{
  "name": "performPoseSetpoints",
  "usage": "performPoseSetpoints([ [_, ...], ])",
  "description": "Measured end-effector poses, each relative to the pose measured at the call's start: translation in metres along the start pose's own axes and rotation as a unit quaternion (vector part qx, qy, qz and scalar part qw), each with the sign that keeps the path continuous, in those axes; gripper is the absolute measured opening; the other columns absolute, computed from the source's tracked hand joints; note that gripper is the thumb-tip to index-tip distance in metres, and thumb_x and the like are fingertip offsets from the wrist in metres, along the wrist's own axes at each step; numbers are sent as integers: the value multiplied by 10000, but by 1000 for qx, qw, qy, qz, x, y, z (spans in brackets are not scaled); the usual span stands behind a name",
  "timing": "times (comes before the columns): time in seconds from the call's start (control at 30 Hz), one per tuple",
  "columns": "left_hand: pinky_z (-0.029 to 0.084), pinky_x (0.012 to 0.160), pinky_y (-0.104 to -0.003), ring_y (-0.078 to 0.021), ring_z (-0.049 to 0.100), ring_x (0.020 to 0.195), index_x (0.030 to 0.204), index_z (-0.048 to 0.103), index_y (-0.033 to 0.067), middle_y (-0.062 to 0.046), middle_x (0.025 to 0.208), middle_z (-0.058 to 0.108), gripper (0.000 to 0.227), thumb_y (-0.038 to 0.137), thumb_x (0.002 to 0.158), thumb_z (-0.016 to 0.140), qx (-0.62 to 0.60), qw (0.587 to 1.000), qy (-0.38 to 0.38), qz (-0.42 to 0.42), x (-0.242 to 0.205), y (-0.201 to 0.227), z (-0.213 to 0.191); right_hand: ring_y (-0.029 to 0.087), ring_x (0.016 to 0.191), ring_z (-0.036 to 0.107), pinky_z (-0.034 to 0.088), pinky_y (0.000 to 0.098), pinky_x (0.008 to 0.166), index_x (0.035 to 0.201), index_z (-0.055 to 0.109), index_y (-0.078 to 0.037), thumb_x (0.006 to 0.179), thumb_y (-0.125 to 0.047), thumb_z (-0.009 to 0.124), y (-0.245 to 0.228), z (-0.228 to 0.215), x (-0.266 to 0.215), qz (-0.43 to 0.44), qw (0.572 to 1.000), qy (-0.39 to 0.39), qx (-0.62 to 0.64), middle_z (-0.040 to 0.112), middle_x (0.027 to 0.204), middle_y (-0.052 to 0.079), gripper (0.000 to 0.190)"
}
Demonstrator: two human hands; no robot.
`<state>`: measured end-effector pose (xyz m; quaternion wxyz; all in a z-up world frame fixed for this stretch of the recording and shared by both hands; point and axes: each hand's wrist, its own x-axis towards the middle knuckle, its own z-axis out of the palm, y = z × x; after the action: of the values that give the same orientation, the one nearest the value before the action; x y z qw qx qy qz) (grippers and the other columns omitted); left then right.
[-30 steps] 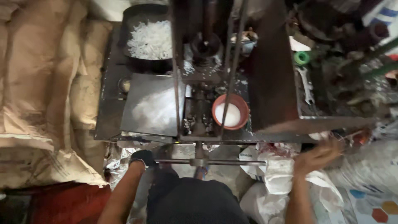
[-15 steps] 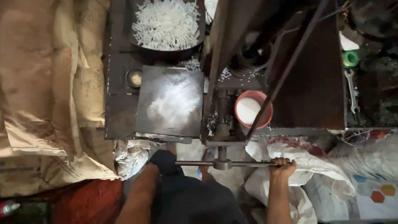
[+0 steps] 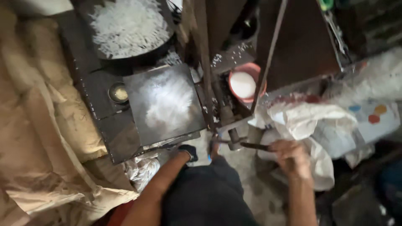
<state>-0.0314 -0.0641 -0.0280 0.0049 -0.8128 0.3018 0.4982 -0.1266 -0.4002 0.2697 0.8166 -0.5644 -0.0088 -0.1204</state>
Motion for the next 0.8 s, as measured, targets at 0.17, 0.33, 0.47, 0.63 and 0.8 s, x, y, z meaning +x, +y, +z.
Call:
performPoseSetpoints([
  [0.17, 572, 815, -496, -353, 727, 924, 1105, 766, 53, -174, 996, 761, 414, 400, 962, 592, -308, 942, -43, 129, -26, -12, -29, 246, 1116, 684, 506, 401, 1006, 1192, 741, -62, 1025, -296, 693, 80, 140, -16, 194, 873, -405, -192, 756, 1142, 104, 291],
  [0.33, 534, 682, -303, -109, 622, 781, 1182, 724, 25, -71, 945, 744, 352, 310, 986, 657, -593, 777, 166, 136, -62, -39, -46, 326, 1122, 682, 512, 453, 979, 1234, 735, -144, 945, -488, 616, 253, 196, -40, 265, 746, -415, -449, 729, 1190, 138, 465],
  [0.47, 568, 728, -295, -121, 663, 787, 1198, 705, -9, -61, 929, 728, 332, 218, 958, 676, -711, 614, 331, 87, -91, -72, -65, 376, 1120, 643, 492, 518, 937, 1190, 712, -99, 970, -589, 605, 335, 183, -32, 316, 590, -362, -649, 677, 1221, 153, 548],
  [0.63, 573, 663, -311, -142, 689, 713, 1107, 726, -19, -73, 857, 748, 289, 221, 962, 650, -723, 608, 329, 26, -119, -93, -67, 314, 1014, 706, 551, 448, 896, 1129, 740, -135, 1015, -453, 608, 289, 162, -14, 264, 767, -413, -414, 743, 1072, 144, 363],
  [0.8, 559, 692, -316, -160, 693, 749, 1032, 770, 71, -87, 885, 764, 215, 209, 932, 639, -398, 837, 375, 10, -95, -86, -89, 190, 851, 734, 592, 337, 772, 919, 718, -40, 1029, -232, 665, 196, 148, 36, 98, 947, -74, -296, 766, 924, 110, 227],
])
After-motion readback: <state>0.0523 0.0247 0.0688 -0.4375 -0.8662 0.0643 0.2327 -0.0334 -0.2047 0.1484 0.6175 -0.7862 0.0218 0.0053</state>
